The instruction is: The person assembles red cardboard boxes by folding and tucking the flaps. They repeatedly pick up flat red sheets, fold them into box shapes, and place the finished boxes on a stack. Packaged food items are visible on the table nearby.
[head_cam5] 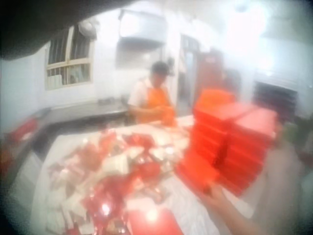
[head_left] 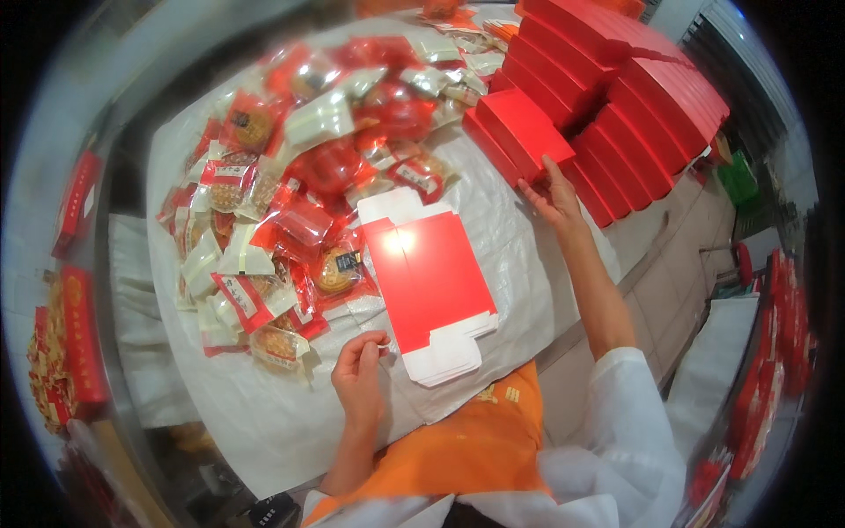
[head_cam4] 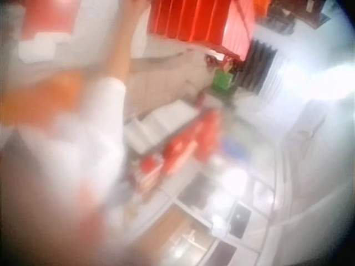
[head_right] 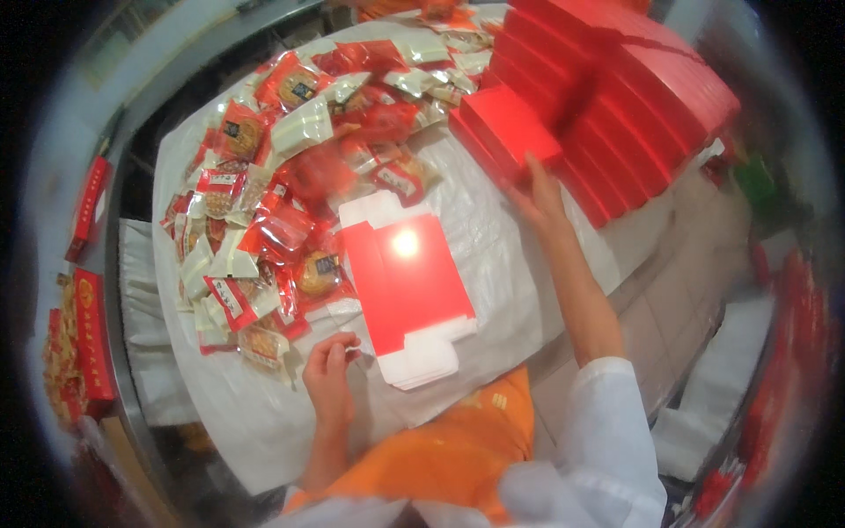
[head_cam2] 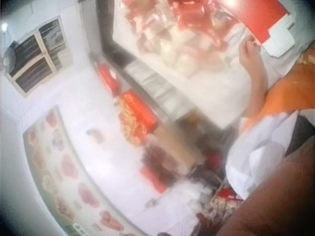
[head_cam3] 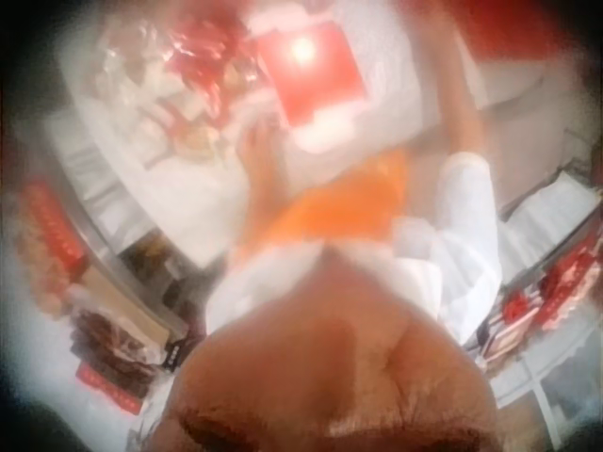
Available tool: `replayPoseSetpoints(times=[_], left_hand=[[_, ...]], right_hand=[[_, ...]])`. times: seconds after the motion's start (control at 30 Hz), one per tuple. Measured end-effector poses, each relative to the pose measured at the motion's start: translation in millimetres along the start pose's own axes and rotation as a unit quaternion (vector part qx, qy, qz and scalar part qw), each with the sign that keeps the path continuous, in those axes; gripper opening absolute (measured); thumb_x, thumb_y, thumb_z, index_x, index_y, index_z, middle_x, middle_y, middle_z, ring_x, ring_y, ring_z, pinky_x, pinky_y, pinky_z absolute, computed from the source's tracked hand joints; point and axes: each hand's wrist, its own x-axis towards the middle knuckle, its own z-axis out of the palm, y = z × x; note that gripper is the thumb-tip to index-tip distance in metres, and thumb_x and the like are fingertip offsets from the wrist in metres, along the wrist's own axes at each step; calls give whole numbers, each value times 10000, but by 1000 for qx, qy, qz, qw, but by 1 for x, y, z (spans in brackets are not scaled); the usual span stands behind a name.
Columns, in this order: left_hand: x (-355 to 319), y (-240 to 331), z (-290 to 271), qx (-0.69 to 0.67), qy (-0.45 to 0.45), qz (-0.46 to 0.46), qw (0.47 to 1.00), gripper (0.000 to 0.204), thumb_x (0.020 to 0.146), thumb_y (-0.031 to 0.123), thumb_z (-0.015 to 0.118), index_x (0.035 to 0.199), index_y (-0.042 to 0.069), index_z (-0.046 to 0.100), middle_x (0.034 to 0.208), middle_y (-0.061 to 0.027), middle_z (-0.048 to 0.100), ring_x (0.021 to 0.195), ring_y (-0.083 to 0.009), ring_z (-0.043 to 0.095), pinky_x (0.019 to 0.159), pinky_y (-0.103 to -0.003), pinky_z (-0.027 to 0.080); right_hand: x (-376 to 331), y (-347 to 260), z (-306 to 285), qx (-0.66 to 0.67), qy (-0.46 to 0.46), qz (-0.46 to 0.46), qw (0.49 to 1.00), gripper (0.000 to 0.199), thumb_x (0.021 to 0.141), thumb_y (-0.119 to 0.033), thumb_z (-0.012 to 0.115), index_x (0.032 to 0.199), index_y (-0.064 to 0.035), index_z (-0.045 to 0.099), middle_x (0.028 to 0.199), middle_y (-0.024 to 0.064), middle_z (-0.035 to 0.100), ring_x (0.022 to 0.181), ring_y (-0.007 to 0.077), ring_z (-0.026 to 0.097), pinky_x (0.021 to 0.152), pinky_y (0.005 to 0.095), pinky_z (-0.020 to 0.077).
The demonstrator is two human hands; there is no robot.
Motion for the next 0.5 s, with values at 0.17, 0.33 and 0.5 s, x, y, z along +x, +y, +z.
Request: replayPoseSetpoints(times=[0.17, 0.33, 0.5], left_hand=[[3, -6, -1, -25, 2, -51, 998, 148, 880, 73, 461, 937, -12, 567, 943, -72, 584, 863, -128, 544, 744, -257, 452], [19, -23, 1, 88, -1, 48, 995, 238, 857, 88, 499, 1068, -19, 521, 1072, -84, 541, 949, -144, 522, 807, -264, 426], [29, -28, 1, 297, -33, 118, 947, 486, 813, 131, 548, 1240, -30, 379, 1266, -188, 388, 1165, -286, 388, 962, -371, 316]], right_hand=[[18, 5, 8, -21, 13, -20, 999, 400, 803, -248, 630, 1111, -58, 461, 1059, 86, 472, 942, 231, 488, 762, 385, 519], [15, 4, 10, 0, 55, 53, 997, 394, 800, -322, 633, 1052, -48, 504, 944, 73, 492, 876, 203, 491, 815, 387, 483], [-94, 76, -11, -496, -163, -254, 814, 493, 843, -299, 549, 1231, -33, 405, 1229, 141, 440, 1160, 241, 411, 1009, 441, 272]])
